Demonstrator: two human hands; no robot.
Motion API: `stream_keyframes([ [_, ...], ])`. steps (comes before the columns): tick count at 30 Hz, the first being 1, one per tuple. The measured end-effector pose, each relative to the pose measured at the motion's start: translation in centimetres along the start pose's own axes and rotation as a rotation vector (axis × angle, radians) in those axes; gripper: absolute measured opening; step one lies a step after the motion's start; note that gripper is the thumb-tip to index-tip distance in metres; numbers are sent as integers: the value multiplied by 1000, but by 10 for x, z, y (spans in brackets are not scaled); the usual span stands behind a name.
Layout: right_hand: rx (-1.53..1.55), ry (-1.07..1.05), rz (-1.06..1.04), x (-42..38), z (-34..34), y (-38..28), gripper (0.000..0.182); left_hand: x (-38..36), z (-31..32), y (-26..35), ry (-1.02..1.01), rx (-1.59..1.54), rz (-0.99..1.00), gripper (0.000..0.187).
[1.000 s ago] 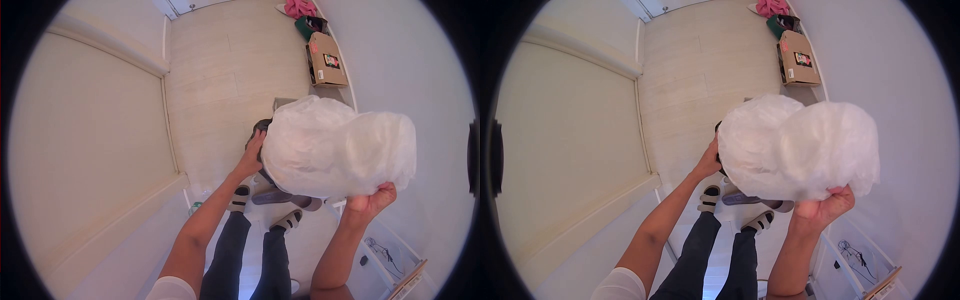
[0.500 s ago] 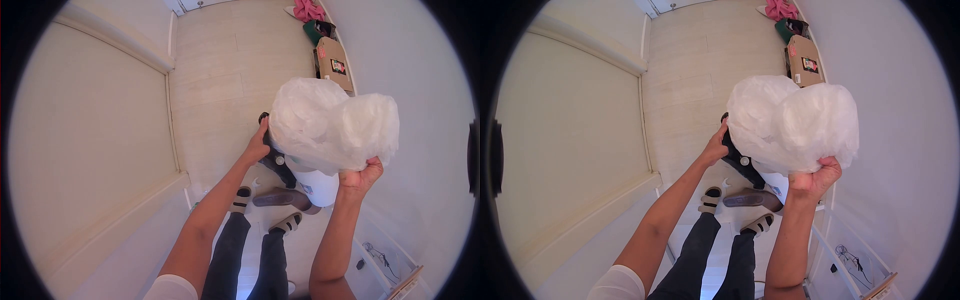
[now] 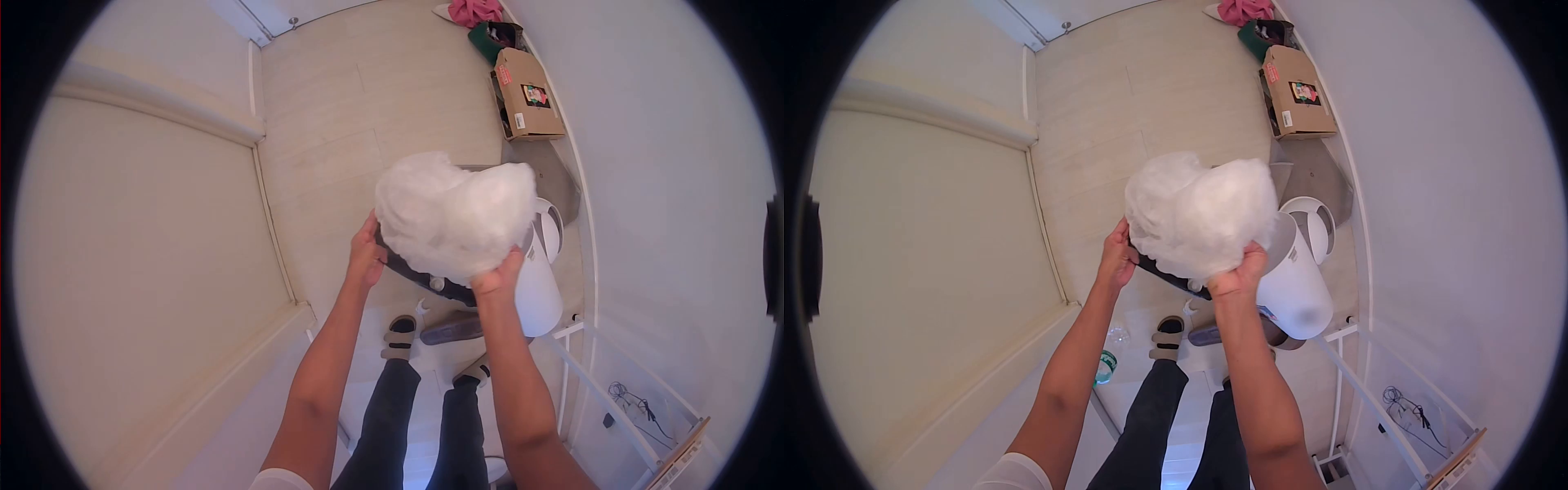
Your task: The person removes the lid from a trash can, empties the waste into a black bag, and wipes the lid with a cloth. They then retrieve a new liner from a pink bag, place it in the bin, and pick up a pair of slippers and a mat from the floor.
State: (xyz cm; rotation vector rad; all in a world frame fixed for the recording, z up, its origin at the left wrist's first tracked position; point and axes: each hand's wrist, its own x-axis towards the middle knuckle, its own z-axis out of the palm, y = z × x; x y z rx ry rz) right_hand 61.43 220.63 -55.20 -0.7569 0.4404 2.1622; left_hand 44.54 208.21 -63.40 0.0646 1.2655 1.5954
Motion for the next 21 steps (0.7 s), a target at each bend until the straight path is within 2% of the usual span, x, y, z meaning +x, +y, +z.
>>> stream_keyframes([
  [1,7,-2,-8,6,-6,4,52,5,-9,0,55,-65,-43,89],
  [2,-22,-21,27,11,-10,7,53,15,-28,-9,136,-106,-68,79],
  [3,-52,-39,62,16,-18,8,54,18,-32,-6,128,-101,-75,79],
  [4,-46,-38,52,21,-25,11,54,22,-35,-2,211,-330,-231,71],
  [5,-8,-89,102,27,-37,12,47,29,-40,2,292,-556,-387,64],
  [6,27,-142,152,31,-44,13,42,43,-50,-1,491,-624,-489,43],
  [7,32,-143,139,33,-52,12,42,51,-58,-10,483,-616,-497,43],
  [9,-4,-120,198,34,-58,12,41,62,-58,-16,340,-270,-535,38],
  [10,4,-120,185,34,-61,10,41,70,-60,-19,292,-254,-598,32],
  [11,-29,4,238,32,-55,10,47,82,-78,-29,284,-244,-604,32],
  [12,-61,129,290,30,-54,9,53,94,-102,-39,262,-256,-567,28],
  [13,-53,125,277,28,-58,8,53,102,-114,-43,238,-268,-529,23],
  [14,-47,101,356,23,-64,8,53,106,-115,-38,227,-257,-533,23],
  [15,-41,78,432,18,-73,8,54,107,-110,-30,334,-22,-382,20],
  [16,-32,73,416,14,-81,10,54,110,-103,-23,433,211,-225,19],
  [18,-233,186,473,14,-100,13,55,114,-80,-7,366,340,-201,20],
  [19,-224,188,459,16,-103,9,55,112,-69,3,315,460,-175,25],
  [21,-197,269,578,20,-106,2,56,103,-52,6,278,525,-109,32],
])
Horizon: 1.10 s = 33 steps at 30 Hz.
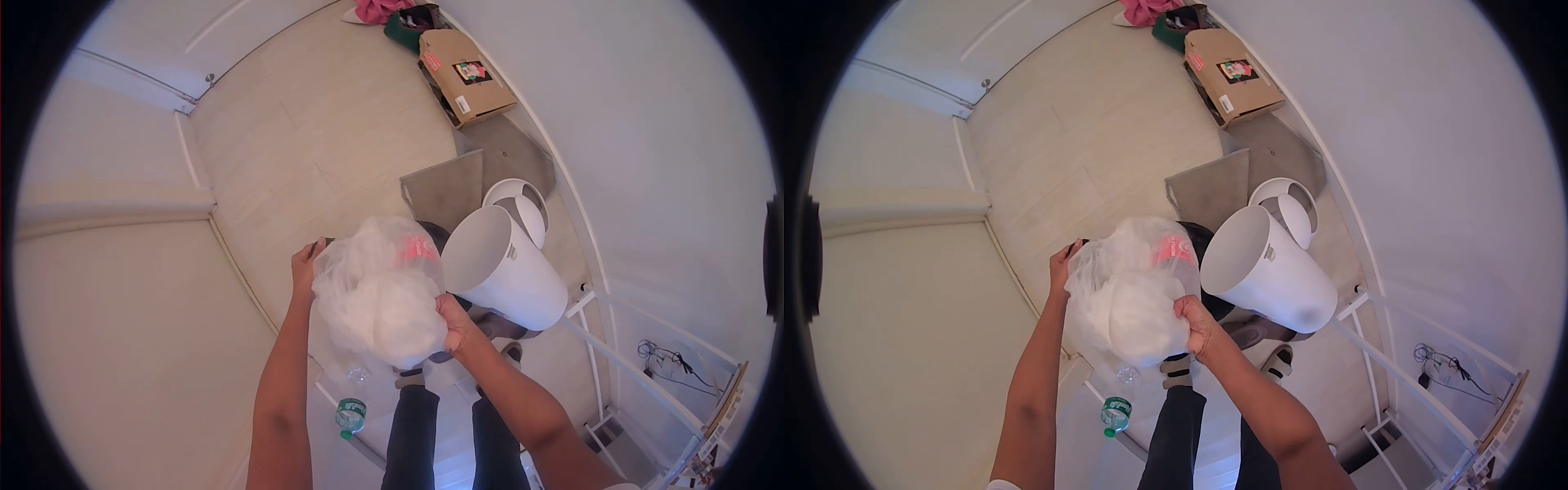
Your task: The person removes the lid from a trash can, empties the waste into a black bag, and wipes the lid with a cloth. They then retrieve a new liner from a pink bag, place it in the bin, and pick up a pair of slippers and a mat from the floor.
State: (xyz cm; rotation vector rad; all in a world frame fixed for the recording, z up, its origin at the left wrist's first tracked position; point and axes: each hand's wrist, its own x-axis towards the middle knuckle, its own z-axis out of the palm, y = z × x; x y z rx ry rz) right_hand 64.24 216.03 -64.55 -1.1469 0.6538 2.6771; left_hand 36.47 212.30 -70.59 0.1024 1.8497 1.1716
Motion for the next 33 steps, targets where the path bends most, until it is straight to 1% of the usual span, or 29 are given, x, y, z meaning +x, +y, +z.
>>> stream_keyframes([
  [2,-15,-10,3,2,3,-11,56,-5,-1,-1,-73,259,271,33],
  [3,-43,-20,10,4,6,-15,55,-9,-1,0,-78,266,272,33],
  [4,-35,-23,10,5,10,-17,55,-16,0,1,-33,378,480,35],
  [5,-134,63,-98,7,13,-19,53,-20,0,1,13,486,691,38],
  [6,-230,152,-204,9,16,-19,50,-23,-2,0,10,493,689,38],
  [7,-224,150,-203,11,18,-18,50,-27,-5,-1,2,368,418,39],
  [8,-478,246,-307,15,21,-16,47,-29,-9,-3,-2,243,150,40],
  [9,-733,339,-411,21,25,-13,45,-31,-10,-6,-46,254,80,37],
  [10,-726,335,-408,29,24,-7,45,-31,-5,-12,-73,221,86,34],
  [12,-1686,533,-909,45,25,8,52,-48,13,2,-185,282,48,30],
  [13,-1770,582,-784,49,32,11,60,-48,15,1,-185,286,45,30],
  [14,-1768,580,-784,51,40,12,60,-47,16,-1,-204,255,22,27],
  [16,-2148,908,-1187,55,55,10,70,-42,15,-4,-224,226,4,25],
  [17,-2147,906,-1186,54,61,4,70,-41,12,-8,-199,201,4,22],
  [19,-2006,1223,-953,55,70,-9,75,-37,7,-19,-173,177,-4,20],
  [20,-2004,1222,-948,59,67,-16,75,-34,3,-24,-151,142,32,22],
  [21,-1942,1242,-830,66,58,-26,75,-31,0,-25,-126,105,72,23],
  [22,-1878,1256,-705,72,47,-32,76,-29,-2,-27,-120,111,67,23],
  [23,-1880,1247,-698,80,29,-37,76,-26,-2,-27,-61,79,96,20],
  [24,-1812,1139,-711,90,9,-45,70,-22,-1,-26,-2,44,130,18],
  [25,-1742,1038,-715,94,-6,-50,63,-18,-4,-28,4,45,124,18],
  [26,-1746,1036,-712,93,-12,-55,63,-13,-6,-27,-35,69,89,15],
  [27,-1811,1000,-673,93,-17,-61,52,-8,-6,-27,-75,91,56,14],
  [28,-1874,962,-629,95,-20,-63,41,-4,-7,-28,-71,89,55,14],
  [29,-1876,959,-627,92,-15,-64,41,-3,-6,-26,-83,134,-5,12],
  [30,-1897,942,-680,89,-11,-64,32,-2,-4,-23,-96,180,-65,15],
  [31,-1915,925,-735,85,-7,-64,26,2,-6,-24,-96,182,-66,15],
  [32,-1913,924,-736,86,-11,-62,26,8,-8,-25,-110,237,-62,21],
  [33,-1987,839,-922,87,-15,-60,23,12,-10,-26,-124,291,-57,27],
])
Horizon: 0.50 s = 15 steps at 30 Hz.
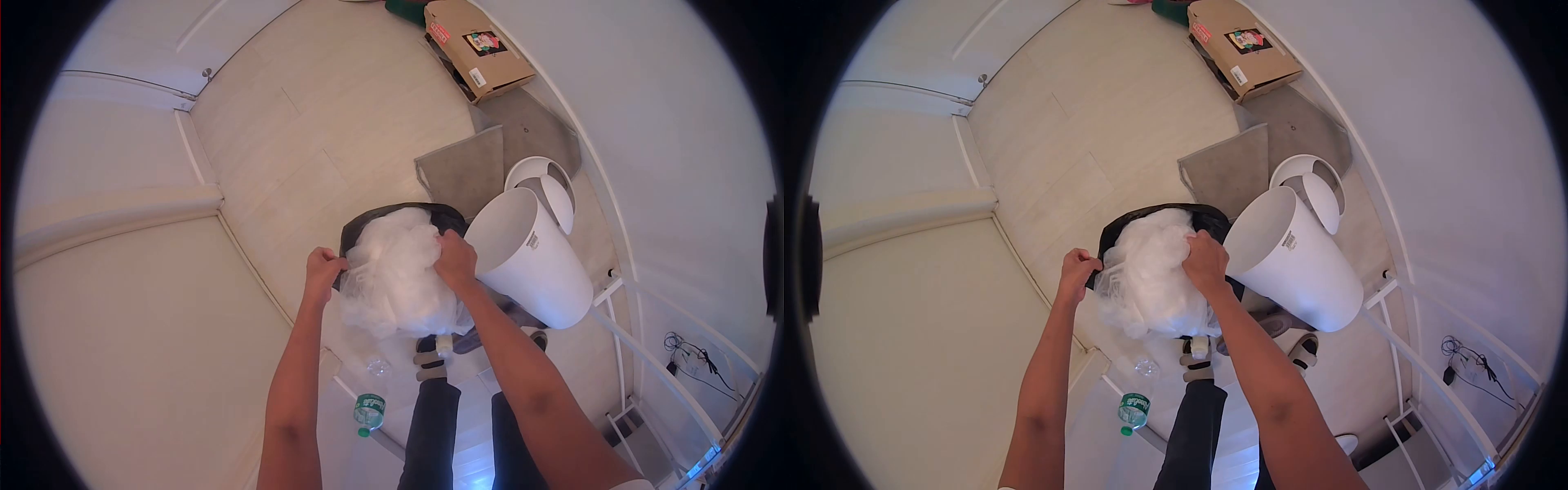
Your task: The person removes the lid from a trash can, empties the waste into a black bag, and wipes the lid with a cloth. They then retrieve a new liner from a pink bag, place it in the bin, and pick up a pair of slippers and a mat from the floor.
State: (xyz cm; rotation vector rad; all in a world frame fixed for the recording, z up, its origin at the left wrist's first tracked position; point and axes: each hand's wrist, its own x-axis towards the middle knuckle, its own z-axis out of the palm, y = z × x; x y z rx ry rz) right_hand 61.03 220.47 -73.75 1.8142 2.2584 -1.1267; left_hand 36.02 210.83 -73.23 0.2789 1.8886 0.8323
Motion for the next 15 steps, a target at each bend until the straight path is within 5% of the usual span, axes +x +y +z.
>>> stream_keyframes([
  [2,-8,92,-155,2,8,6,21,-5,4,3,-29,133,-21,31],
  [4,328,338,-509,8,18,13,18,-9,6,5,-56,265,-45,35],
  [5,330,337,-507,6,15,12,18,-4,4,-1,-54,417,-9,32],
  [7,738,-137,-3,2,-1,10,19,-1,0,-6,-50,571,26,31],
  [12,647,-96,-85,3,-12,23,23,16,-7,-19,125,898,322,36],
  [15,566,-157,-180,9,-13,19,23,14,-1,-13,160,848,273,43],
])
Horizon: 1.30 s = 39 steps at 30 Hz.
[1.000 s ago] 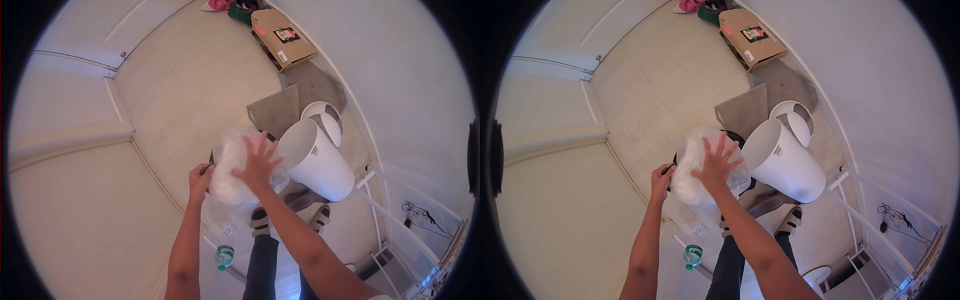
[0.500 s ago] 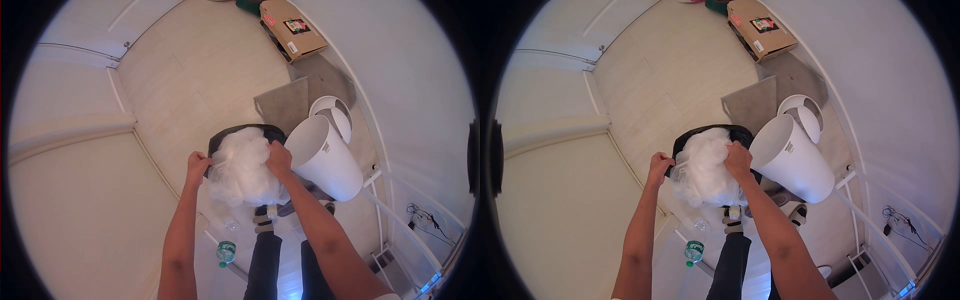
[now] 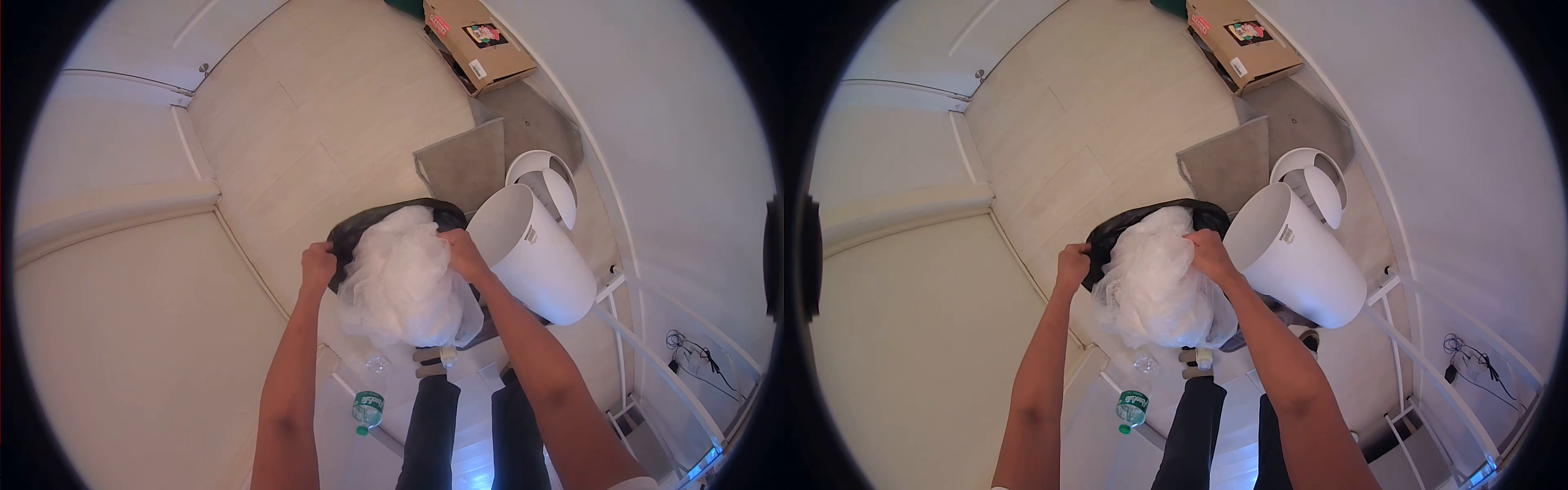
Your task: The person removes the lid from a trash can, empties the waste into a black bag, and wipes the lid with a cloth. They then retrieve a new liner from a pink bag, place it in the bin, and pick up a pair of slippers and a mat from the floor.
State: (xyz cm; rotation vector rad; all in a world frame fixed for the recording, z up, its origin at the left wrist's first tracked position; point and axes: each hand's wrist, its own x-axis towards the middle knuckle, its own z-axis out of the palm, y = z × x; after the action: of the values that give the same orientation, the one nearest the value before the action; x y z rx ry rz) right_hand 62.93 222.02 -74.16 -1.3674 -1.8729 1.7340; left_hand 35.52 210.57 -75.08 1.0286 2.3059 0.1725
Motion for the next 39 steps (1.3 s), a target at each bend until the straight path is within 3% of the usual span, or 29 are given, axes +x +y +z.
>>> stream_keyframes([
  [1,-38,-54,-29,3,1,-3,23,-5,-2,9,-2,1,3,43],
  [2,-37,-48,-27,5,3,-7,23,-16,-8,27,71,-210,121,44],
  [3,-187,-95,-69,8,6,-12,28,-27,-14,42,141,-421,236,46],
  [4,-336,-142,-108,9,11,-16,37,-38,-18,50,136,-419,239,46],
  [8,-419,-121,-173,10,67,6,45,-78,-26,64,124,-750,167,43],
  [10,-754,-114,-186,8,82,-22,25,-97,-28,70,117,-896,115,39],
  [12,-818,-177,-88,22,97,-39,24,-112,-32,76,99,-1054,4,33],
  [14,-875,-246,15,33,117,-46,24,-117,-35,67,65,-1036,-1,30],
  [15,-830,-177,39,38,129,-46,24,-118,-41,69,35,-902,-3,33],
  [16,-785,-111,65,42,139,-46,24,-118,-44,68,3,-767,-7,37],
  [17,-682,-127,94,47,147,-45,30,-115,-43,63,-22,-822,53,58],
  [18,-673,-135,99,51,152,-38,30,-114,-42,63,-26,-812,44,58],
  [20,-44,-182,49,56,159,-24,38,-112,-41,60,-69,-152,334,67],
  [21,205,-113,-167,50,154,-13,43,-110,-38,57,-62,-187,165,60],
  [22,193,-112,-159,42,145,0,43,-108,-34,45,-68,-199,165,60],
  [24,-270,24,-190,16,90,-11,35,-104,-19,12,-99,-265,53,43],
  [26,-1121,0,-212,-12,37,-3,37,-107,-13,4,-45,-330,47,39],
  [27,-1257,101,-217,-31,15,4,38,-110,-14,6,-29,-349,19,39],
  [29,-1420,-279,-95,-56,-25,36,25,-111,-15,9,-10,-378,-4,38],
  [31,-1364,-346,-160,-92,-61,12,10,-112,-14,7,24,-331,-8,38],
  [32,-1298,-274,-195,-112,-78,6,7,-113,-14,6,15,-340,-5,38],
  [36,-1175,-48,-162,-198,-150,-14,10,-114,-12,5,67,-312,83,39],
  [39,-1230,57,-5,-256,-188,-3,13,-115,-18,15,11,-330,7,34],
])
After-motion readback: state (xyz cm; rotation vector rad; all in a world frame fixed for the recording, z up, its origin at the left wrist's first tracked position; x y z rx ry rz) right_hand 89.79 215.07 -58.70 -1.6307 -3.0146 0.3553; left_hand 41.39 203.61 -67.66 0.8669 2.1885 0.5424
